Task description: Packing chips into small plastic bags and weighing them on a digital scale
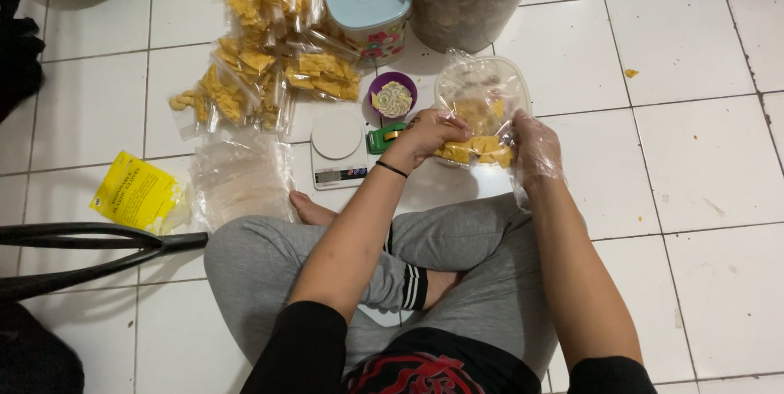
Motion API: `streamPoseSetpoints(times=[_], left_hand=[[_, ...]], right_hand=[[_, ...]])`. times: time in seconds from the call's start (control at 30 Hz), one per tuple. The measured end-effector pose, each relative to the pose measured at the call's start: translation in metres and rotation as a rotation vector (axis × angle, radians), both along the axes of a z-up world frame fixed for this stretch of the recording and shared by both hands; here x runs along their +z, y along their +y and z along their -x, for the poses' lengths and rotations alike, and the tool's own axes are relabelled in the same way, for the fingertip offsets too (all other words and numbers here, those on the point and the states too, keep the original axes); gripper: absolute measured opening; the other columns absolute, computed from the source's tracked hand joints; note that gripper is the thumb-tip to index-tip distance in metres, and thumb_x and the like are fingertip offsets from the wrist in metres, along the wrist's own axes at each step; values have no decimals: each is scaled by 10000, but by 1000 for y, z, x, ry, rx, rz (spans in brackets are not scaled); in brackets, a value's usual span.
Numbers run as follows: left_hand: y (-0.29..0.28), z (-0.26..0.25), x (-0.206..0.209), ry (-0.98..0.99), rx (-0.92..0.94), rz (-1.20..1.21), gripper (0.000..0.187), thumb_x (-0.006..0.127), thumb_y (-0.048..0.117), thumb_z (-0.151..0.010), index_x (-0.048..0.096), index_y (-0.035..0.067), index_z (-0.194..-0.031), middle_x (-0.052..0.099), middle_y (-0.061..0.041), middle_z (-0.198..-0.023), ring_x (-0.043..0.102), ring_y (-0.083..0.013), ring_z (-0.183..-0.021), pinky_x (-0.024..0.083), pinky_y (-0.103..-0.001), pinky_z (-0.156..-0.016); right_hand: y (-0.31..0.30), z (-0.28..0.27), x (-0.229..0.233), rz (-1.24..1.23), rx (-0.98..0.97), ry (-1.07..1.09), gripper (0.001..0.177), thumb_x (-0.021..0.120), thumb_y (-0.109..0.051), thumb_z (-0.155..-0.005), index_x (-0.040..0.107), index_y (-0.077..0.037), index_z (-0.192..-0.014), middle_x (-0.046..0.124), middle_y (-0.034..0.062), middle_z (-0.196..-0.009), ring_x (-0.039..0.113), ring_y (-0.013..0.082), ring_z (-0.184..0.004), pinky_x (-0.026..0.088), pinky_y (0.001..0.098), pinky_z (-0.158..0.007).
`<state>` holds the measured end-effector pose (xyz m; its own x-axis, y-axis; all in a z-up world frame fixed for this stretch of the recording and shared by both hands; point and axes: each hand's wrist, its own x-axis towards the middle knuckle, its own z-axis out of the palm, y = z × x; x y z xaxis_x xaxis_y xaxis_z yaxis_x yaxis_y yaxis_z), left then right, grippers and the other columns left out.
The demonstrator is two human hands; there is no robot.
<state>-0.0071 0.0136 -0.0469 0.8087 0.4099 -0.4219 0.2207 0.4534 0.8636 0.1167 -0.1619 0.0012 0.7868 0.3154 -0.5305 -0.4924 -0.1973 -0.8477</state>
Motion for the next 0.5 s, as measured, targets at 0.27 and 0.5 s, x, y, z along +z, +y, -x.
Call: streamPoseSetpoints(times=[0.27,0.5], left_hand=[[-5,4,-2,-40,-151,30,298,816,-18,-722,765,-16,-1015,707,-128,-852,738,-251,-771,647,-337,-644],[-4,14,18,-62,-192,38,279,791,-32,-726,763,-14,-1002,695,-113,-829,740,-238,-746,648,-317,-633]], right_hand=[[-2,12,16,-224,166,51,257,765,-54,-832,632,38,-1032,612,108,-718,605,120,-558,568,288,-501],[2,9,31,-159,87,151,249,778,-305,-903,672,-88,-964,675,54,-795,624,120,-596,501,267,-509]])
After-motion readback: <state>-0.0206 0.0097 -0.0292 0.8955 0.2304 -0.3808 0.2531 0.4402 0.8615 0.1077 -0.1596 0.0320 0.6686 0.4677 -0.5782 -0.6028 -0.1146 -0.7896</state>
